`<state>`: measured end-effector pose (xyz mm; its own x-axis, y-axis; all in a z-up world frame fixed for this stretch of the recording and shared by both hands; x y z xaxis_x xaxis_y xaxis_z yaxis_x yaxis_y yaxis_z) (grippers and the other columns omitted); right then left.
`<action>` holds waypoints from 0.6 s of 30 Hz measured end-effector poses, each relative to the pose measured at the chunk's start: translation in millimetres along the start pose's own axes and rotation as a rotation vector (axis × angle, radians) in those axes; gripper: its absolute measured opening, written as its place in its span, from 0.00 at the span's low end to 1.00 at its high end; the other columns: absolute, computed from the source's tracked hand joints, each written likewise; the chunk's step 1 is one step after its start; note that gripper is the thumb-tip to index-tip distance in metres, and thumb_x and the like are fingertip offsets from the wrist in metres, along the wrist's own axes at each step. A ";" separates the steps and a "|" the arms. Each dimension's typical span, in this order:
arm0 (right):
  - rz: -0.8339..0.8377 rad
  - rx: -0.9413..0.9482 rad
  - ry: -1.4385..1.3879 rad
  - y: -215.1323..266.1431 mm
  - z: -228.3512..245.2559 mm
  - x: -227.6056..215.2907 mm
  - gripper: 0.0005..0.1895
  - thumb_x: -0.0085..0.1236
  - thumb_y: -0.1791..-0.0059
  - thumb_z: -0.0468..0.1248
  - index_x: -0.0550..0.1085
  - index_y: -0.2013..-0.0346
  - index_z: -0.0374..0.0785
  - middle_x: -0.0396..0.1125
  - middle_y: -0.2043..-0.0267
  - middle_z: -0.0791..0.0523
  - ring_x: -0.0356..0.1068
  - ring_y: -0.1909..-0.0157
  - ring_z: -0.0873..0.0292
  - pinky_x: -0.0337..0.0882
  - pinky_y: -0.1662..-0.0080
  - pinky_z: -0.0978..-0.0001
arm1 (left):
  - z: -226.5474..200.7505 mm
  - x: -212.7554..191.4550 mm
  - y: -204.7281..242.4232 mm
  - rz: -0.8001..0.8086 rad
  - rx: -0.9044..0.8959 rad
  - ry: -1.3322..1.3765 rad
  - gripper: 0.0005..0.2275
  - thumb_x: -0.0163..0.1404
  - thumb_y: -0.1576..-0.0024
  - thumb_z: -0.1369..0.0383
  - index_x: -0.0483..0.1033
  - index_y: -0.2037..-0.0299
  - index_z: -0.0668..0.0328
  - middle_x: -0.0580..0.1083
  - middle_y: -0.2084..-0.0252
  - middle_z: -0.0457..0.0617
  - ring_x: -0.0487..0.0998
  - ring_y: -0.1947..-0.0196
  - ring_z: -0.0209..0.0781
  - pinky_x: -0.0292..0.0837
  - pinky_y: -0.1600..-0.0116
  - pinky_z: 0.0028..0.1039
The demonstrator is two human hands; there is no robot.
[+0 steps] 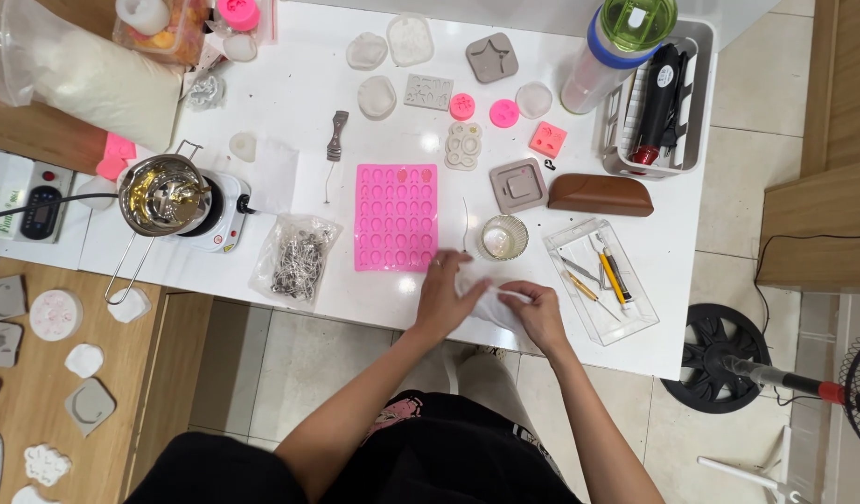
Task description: Prepare and organize candle-making supplies including wicks, molds, and a scale on a workbench.
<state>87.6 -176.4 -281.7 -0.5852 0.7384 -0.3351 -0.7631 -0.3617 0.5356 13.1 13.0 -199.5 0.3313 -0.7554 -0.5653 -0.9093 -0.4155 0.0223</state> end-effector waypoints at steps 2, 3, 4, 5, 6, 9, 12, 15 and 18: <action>0.124 -0.004 -0.080 15.6 28.3 1.4 0.09 0.66 0.56 0.33 0.86 0.62 0.45 0.79 0.65 0.56 0.71 0.61 0.65 0.72 0.54 0.71 | -3.6 -3.5 15.2 0.062 0.047 0.037 0.22 0.63 0.47 0.57 0.72 0.46 0.56 0.70 0.51 0.55 0.75 0.48 0.61 0.69 0.43 0.45; 0.198 0.014 -0.124 22.8 38.6 3.2 0.10 0.66 0.57 0.32 0.85 0.61 0.42 0.79 0.63 0.56 0.70 0.58 0.64 0.71 0.51 0.69 | 3.5 1.5 20.9 0.176 -0.054 0.188 0.20 0.63 0.47 0.56 0.77 0.50 0.56 0.75 0.54 0.54 0.77 0.50 0.57 0.70 0.43 0.42; 0.269 0.032 -0.168 30.5 49.1 3.9 0.12 0.67 0.57 0.31 0.85 0.59 0.39 0.79 0.61 0.55 0.70 0.56 0.63 0.71 0.48 0.68 | 8.5 8.0 27.7 0.291 -0.154 0.341 0.17 0.64 0.47 0.54 0.82 0.55 0.55 0.79 0.57 0.53 0.79 0.51 0.54 0.71 0.43 0.39; 0.265 0.033 -0.169 31.5 54.9 0.5 0.12 0.67 0.57 0.31 0.85 0.59 0.39 0.79 0.61 0.55 0.70 0.56 0.63 0.71 0.48 0.68 | 8.7 5.6 28.2 0.294 -0.152 0.342 0.17 0.64 0.47 0.54 0.82 0.55 0.55 0.79 0.57 0.53 0.79 0.51 0.54 0.71 0.43 0.39; 0.299 0.031 -0.165 32.9 61.7 0.2 0.11 0.67 0.56 0.31 0.85 0.59 0.37 0.79 0.61 0.53 0.71 0.57 0.60 0.71 0.48 0.66 | 17.7 9.1 31.4 0.355 -0.296 0.427 0.14 0.65 0.48 0.56 0.83 0.60 0.55 0.78 0.65 0.49 0.78 0.61 0.45 0.72 0.53 0.32; 0.313 0.004 -0.180 28.2 71.5 -8.3 0.12 0.65 0.54 0.30 0.83 0.56 0.34 0.78 0.62 0.47 0.69 0.66 0.61 0.70 0.56 0.71 | 11.3 1.3 28.2 0.398 -0.465 0.558 0.11 0.67 0.51 0.59 0.84 0.67 0.55 0.77 0.75 0.44 0.75 0.74 0.33 0.71 0.66 0.23; 0.265 -0.047 -0.198 13.3 67.6 -32.2 0.13 0.62 0.53 0.27 0.81 0.53 0.31 0.77 0.64 0.45 0.69 0.71 0.62 0.72 0.63 0.73 | 2.9 -4.6 16.6 0.370 -0.496 0.625 0.11 0.69 0.53 0.62 0.84 0.67 0.56 0.78 0.76 0.45 0.75 0.75 0.31 0.71 0.70 0.19; 0.096 -0.112 -0.175 -9.4 54.9 -85.0 0.15 0.58 0.52 0.24 0.80 0.52 0.32 0.76 0.63 0.46 0.73 0.63 0.57 0.74 0.57 0.67 | -7.5 -9.1 7.4 0.341 -0.485 0.631 0.12 0.68 0.53 0.65 0.85 0.62 0.59 0.79 0.73 0.47 0.75 0.73 0.31 0.72 0.68 0.19; -0.195 -0.183 -0.101 -36.6 18.7 -160.6 0.16 0.56 0.51 0.22 0.80 0.51 0.35 0.75 0.60 0.47 0.73 0.57 0.56 0.72 0.51 0.65 | -15.2 -10.1 5.5 0.298 -0.491 0.634 0.13 0.68 0.52 0.65 0.85 0.59 0.59 0.79 0.70 0.49 0.76 0.71 0.33 0.72 0.66 0.21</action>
<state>214.7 -271.1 -233.1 -0.3992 0.8538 -0.3342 -0.9008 -0.2971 0.3167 8.5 10.6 -181.1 0.3071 -0.9478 0.0860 -0.8174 -0.2164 0.5338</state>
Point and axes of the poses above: each hand's wrist, its own y-axis away from the middle knuckle, its own x-axis out of the palm, z = x × y, the point moved 8 cm from there along -y, towards the middle knuckle
